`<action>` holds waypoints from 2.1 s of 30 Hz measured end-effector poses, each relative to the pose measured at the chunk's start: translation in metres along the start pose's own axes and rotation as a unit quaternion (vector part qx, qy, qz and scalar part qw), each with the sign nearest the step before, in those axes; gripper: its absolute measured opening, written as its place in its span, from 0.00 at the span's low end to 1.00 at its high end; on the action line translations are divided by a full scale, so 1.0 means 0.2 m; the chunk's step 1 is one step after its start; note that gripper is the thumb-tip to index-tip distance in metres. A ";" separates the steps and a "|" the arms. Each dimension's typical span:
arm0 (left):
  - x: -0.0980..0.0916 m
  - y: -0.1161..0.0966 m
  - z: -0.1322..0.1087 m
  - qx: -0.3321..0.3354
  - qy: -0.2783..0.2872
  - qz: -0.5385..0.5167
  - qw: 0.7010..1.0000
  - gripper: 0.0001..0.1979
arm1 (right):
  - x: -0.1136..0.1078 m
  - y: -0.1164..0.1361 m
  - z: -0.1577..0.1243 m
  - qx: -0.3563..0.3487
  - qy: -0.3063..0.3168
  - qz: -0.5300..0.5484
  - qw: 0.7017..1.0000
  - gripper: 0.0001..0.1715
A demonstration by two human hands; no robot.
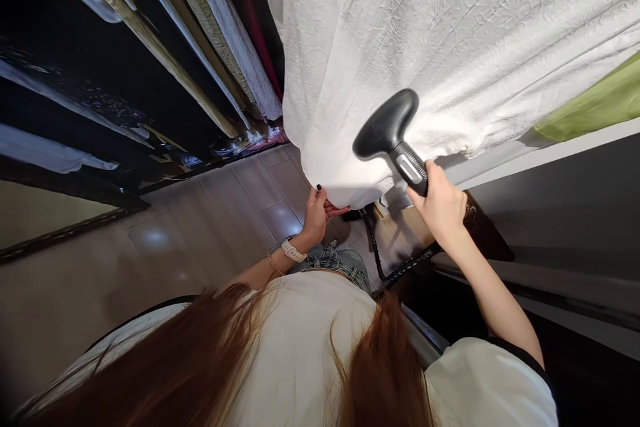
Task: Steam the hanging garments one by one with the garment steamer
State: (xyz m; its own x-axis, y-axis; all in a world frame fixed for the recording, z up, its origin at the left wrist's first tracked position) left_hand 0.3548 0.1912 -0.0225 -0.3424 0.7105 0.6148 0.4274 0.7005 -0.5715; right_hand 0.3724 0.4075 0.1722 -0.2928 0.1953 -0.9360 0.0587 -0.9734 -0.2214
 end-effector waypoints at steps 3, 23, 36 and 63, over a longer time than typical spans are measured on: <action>-0.01 -0.01 0.01 -0.011 -0.007 0.000 1.000 0.17 | 0.06 0.07 -0.08 -0.039 0.062 0.016 0.997 0.29; 0.03 -0.02 0.00 -0.053 0.005 0.018 0.998 0.19 | -0.08 -0.01 -0.02 0.034 -0.022 -0.041 0.998 0.31; 0.06 -0.03 -0.03 -0.066 0.018 0.038 0.997 0.17 | 0.02 0.02 -0.11 -0.003 0.006 -0.060 0.998 0.29; 0.11 -0.05 0.02 -0.076 0.029 0.088 0.993 0.19 | -0.10 -0.04 -0.16 0.060 0.001 -0.089 0.994 0.31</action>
State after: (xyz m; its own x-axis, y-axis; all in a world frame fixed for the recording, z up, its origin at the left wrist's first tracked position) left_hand 0.3389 0.1999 -0.0046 -0.2039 0.8134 0.5448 0.5999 0.5436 -0.5870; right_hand 0.4084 0.4142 0.1841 -0.2863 0.3651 -0.8859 -0.1077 -0.9310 -0.3488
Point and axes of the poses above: each hand's wrist, its own z-axis towards the middle knuckle, its own x-axis out of the palm, y = z × x, the point moved 1 cm from there along z, towards the middle knuckle, and after that the axes turned 5 degrees about -x, right-handed, at the moved point
